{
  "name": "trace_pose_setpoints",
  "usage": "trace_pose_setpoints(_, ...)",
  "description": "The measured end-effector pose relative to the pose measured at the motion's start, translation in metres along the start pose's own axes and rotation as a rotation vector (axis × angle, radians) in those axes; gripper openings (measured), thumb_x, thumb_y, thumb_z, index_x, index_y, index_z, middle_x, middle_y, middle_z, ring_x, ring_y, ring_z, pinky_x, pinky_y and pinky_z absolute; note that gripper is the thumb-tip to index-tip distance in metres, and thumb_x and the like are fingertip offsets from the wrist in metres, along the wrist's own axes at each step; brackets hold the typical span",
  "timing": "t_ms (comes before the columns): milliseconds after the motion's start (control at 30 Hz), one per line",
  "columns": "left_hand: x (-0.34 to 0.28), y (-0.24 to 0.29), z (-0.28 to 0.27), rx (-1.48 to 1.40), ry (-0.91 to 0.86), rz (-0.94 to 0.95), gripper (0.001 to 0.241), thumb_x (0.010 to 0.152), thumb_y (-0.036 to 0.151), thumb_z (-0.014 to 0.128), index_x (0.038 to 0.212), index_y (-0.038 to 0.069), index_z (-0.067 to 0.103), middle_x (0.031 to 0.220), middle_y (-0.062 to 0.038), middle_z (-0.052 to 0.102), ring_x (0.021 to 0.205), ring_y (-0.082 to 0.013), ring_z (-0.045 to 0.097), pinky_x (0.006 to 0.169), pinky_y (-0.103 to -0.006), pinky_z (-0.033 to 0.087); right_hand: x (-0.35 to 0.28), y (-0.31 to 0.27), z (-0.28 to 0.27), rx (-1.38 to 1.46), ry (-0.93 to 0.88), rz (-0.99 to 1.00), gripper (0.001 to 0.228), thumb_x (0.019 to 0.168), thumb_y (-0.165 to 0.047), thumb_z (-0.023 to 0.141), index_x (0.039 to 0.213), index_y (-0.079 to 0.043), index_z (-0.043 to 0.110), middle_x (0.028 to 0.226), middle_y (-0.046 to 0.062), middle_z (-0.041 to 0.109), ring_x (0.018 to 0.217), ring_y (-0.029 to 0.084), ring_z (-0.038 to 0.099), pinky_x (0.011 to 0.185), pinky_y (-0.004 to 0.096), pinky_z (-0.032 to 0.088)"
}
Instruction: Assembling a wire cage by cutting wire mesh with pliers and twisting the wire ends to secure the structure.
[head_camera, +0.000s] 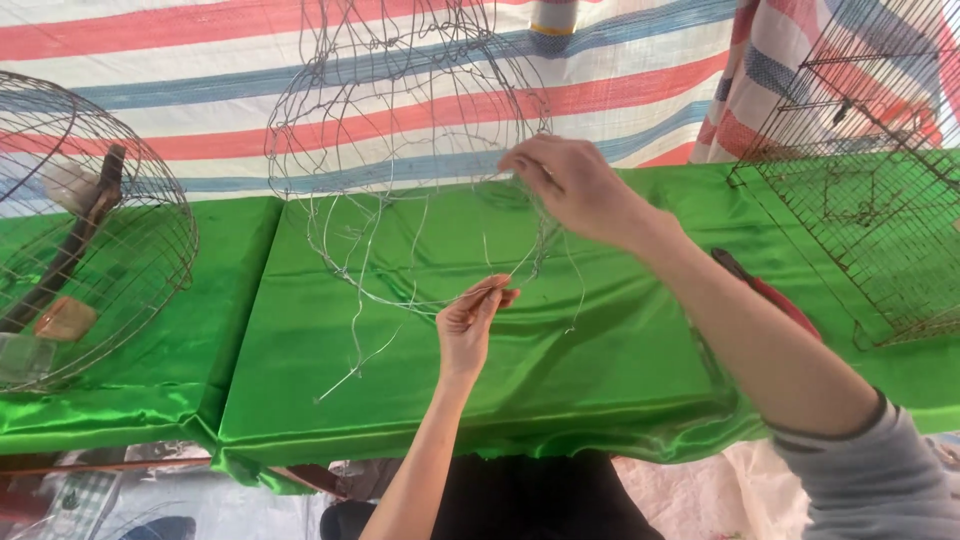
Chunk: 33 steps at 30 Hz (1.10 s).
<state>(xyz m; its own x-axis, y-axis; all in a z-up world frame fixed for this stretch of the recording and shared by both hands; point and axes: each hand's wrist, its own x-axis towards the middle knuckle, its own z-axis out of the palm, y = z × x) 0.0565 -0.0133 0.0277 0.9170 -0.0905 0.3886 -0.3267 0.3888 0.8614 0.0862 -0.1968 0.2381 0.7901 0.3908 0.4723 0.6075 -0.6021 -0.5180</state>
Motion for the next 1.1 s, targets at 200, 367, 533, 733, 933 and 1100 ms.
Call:
trace_pose_setpoints(200,0.002,0.012,-0.001,-0.007,0.054,-0.028,0.020,0.098,0.002,0.064,0.115,0.000,0.075,0.113,-0.016,0.078,0.096,-0.0259,0.076,0.087,-0.0369,0.063,-0.051,0.059,0.017,0.034,0.244,0.061,0.020,0.108,-0.009,0.052,0.117,-0.004,0.070,0.100,0.013,0.073,0.085,0.026,0.072,0.078,0.039,0.058)
trace_pose_setpoints(367,-0.001,0.003,-0.015,-0.016,0.078,-0.080,0.022,0.094,-0.002,0.065,0.114,-0.004,0.075,0.112,-0.020,0.078,0.094,-0.0297,0.077,0.086,-0.0392,0.063,-0.066,0.067,0.042,0.245,-0.049,0.387,0.032,0.102,-0.008,0.055,0.134,-0.002,0.060,0.113,0.019,0.073,0.088,0.031,0.073,0.080,0.043,0.060)
trace_pose_setpoints(533,-0.006,0.009,-0.014,-0.048,0.101,-0.126,0.020,0.093,-0.003,0.067,0.110,-0.004,0.076,0.110,-0.020,0.078,0.094,-0.0298,0.077,0.087,-0.0392,0.063,-0.071,0.069,0.056,0.618,-0.284,0.489,0.036,0.100,-0.004,0.054,0.136,0.000,0.057,0.089,0.015,0.073,0.065,0.016,0.058,0.061,0.028,0.050)
trace_pose_setpoints(733,-0.006,0.002,-0.013,-0.078,0.089,-0.089,0.021,0.093,-0.005,0.065,0.112,-0.007,0.075,0.109,-0.023,0.077,0.095,-0.0324,0.076,0.087,-0.0403,0.063,-0.080,0.099,0.095,0.973,-0.187,0.488,0.027,0.106,-0.013,0.049,0.126,-0.001,0.064,0.078,0.011,0.074,0.044,0.006,0.047,0.039,0.020,0.036)
trace_pose_setpoints(933,-0.005,-0.004,-0.015,-0.097,0.117,-0.076,0.020,0.095,-0.004,0.064,0.112,-0.006,0.075,0.109,-0.021,0.078,0.096,-0.0305,0.077,0.087,-0.0389,0.063,-0.088,0.099,0.097,0.904,-0.226,0.560,0.029,0.105,-0.015,0.049,0.125,-0.003,0.067,0.077,0.013,0.074,0.041,0.006,0.044,0.038,0.020,0.035)
trace_pose_setpoints(1100,-0.006,-0.003,-0.010,-0.114,0.116,-0.044,0.020,0.094,-0.006,0.064,0.111,-0.006,0.075,0.108,-0.022,0.078,0.094,-0.0329,0.077,0.086,-0.0409,0.063,-0.094,0.104,0.107,0.866,-0.205,0.551,0.028,0.104,-0.018,0.053,0.118,-0.003,0.072,0.071,0.014,0.074,0.037,0.006,0.042,0.037,0.020,0.033)
